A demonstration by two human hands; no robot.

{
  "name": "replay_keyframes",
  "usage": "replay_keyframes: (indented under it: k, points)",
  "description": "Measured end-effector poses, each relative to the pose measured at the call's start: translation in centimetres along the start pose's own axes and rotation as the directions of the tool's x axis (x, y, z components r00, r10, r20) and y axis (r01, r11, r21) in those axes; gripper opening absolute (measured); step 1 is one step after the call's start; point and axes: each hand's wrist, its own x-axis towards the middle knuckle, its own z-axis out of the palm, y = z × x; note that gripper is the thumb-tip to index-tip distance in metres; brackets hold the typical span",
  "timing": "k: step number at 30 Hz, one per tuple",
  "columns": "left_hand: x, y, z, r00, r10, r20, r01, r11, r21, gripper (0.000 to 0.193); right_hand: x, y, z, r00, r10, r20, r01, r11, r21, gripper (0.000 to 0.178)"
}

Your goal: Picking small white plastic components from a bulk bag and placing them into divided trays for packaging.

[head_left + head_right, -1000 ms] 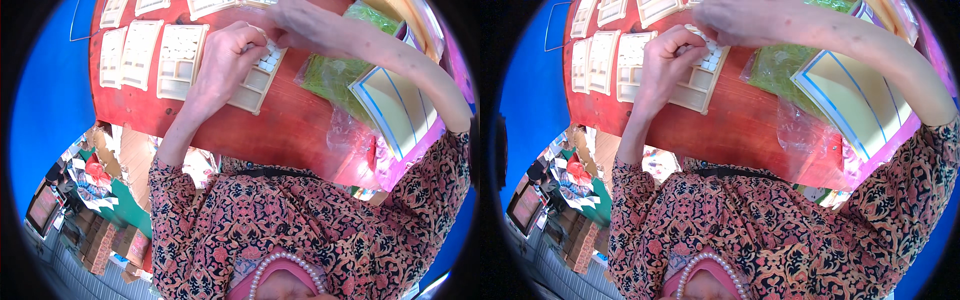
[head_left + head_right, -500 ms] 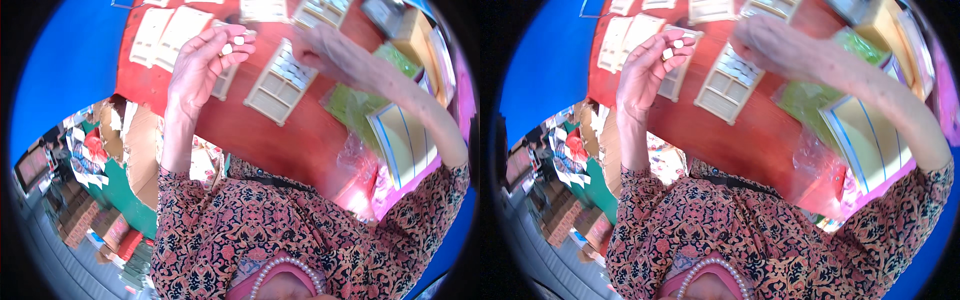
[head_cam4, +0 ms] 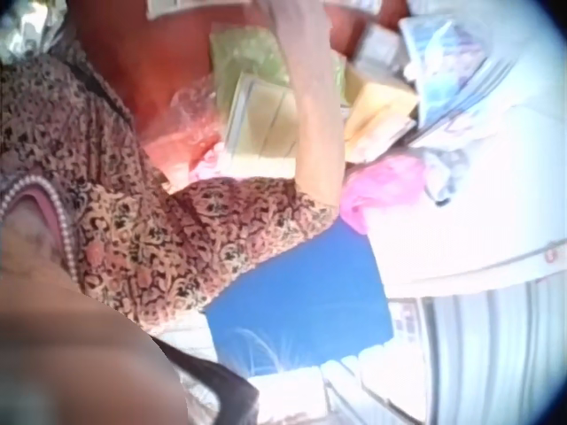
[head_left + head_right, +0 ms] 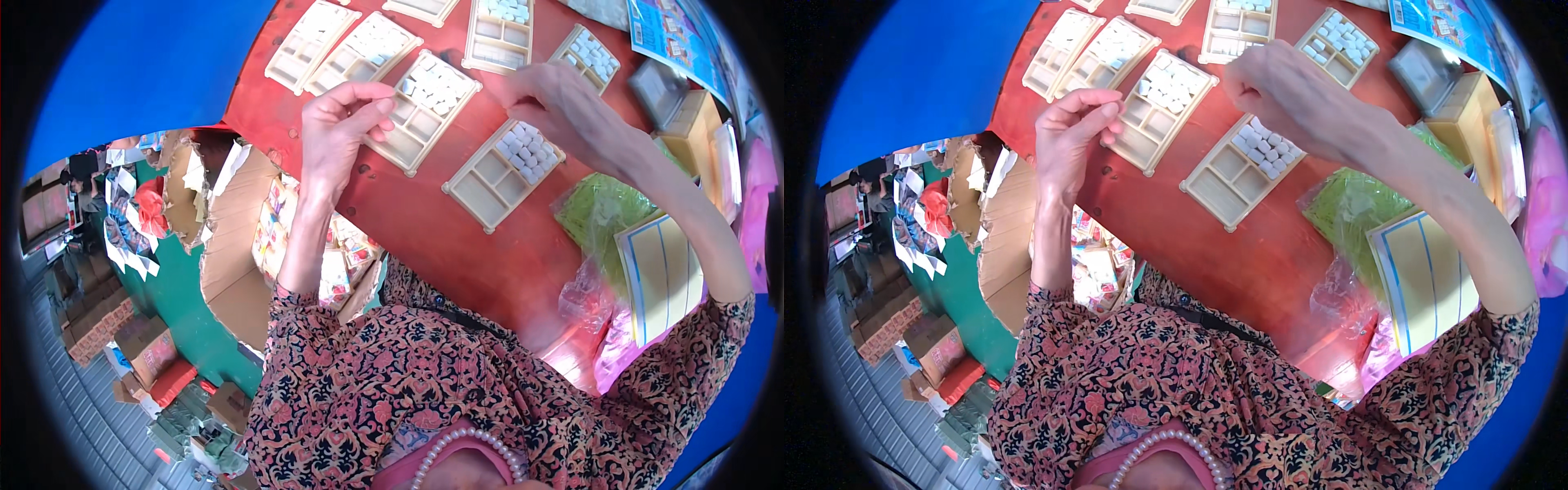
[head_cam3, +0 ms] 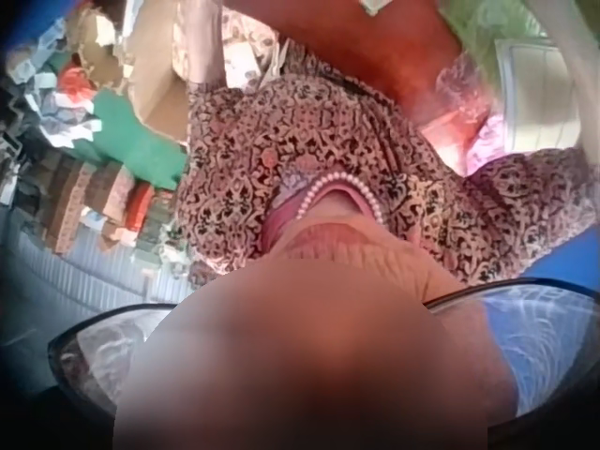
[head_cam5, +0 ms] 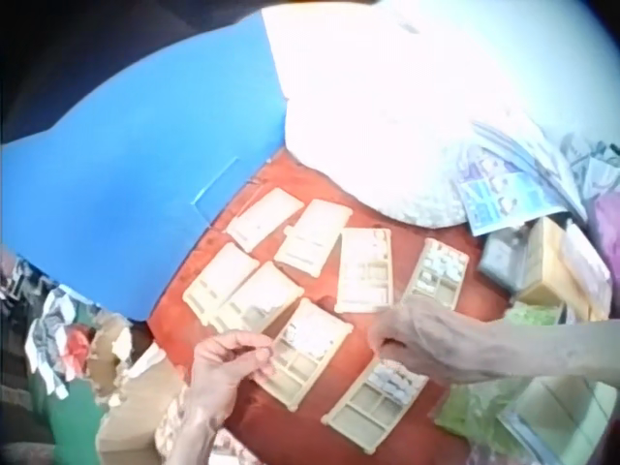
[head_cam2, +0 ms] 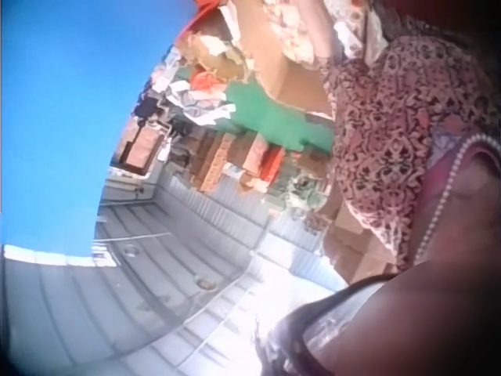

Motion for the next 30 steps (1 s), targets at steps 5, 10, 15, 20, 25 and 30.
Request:
replay_keyframes:
  k: [5, 10, 15, 20, 25, 30]
  points:
    - [2.1, 0.0, 1.0, 0.997, 0.053, 0.060, -0.059, 0.992, 0.108, 0.012, 4.1, -0.1, 2.0, 0.962, -0.145, -0.233, 0.165, 0.984, 0.070, 0.024]
    - [4.1, -0.1, 2.7, 0.943, 0.283, 0.175, -0.333, 0.794, 0.509, 0.018, 6.1, 0.6, 3.7, 0.957, -0.154, -0.244, 0.159, 0.987, 0.000, 0.028]
    - [5.4, 0.3, 3.3, 0.919, 0.271, 0.288, -0.395, 0.667, 0.632, 0.016, 6.9, 2.0, 4.0, 0.921, -0.255, -0.293, 0.229, 0.966, -0.122, 0.025]
    - [5.1, 0.9, 3.0, 0.956, 0.181, 0.229, -0.283, 0.764, 0.579, 0.012, 6.9, 0.1, 2.7, 0.978, -0.102, -0.183, 0.116, 0.991, 0.071, 0.024]
    - [4.8, 0.1, 3.0, 0.952, 0.195, 0.235, -0.287, 0.834, 0.470, 0.014, 7.0, -0.2, 2.9, 0.957, -0.154, -0.245, 0.182, 0.979, 0.095, 0.023]
    - [5.0, -0.4, 2.7, 0.958, 0.203, 0.204, -0.265, 0.897, 0.355, 0.005, 7.5, -0.7, 2.0, 0.993, -0.039, -0.110, 0.053, 0.990, 0.129, 0.015]
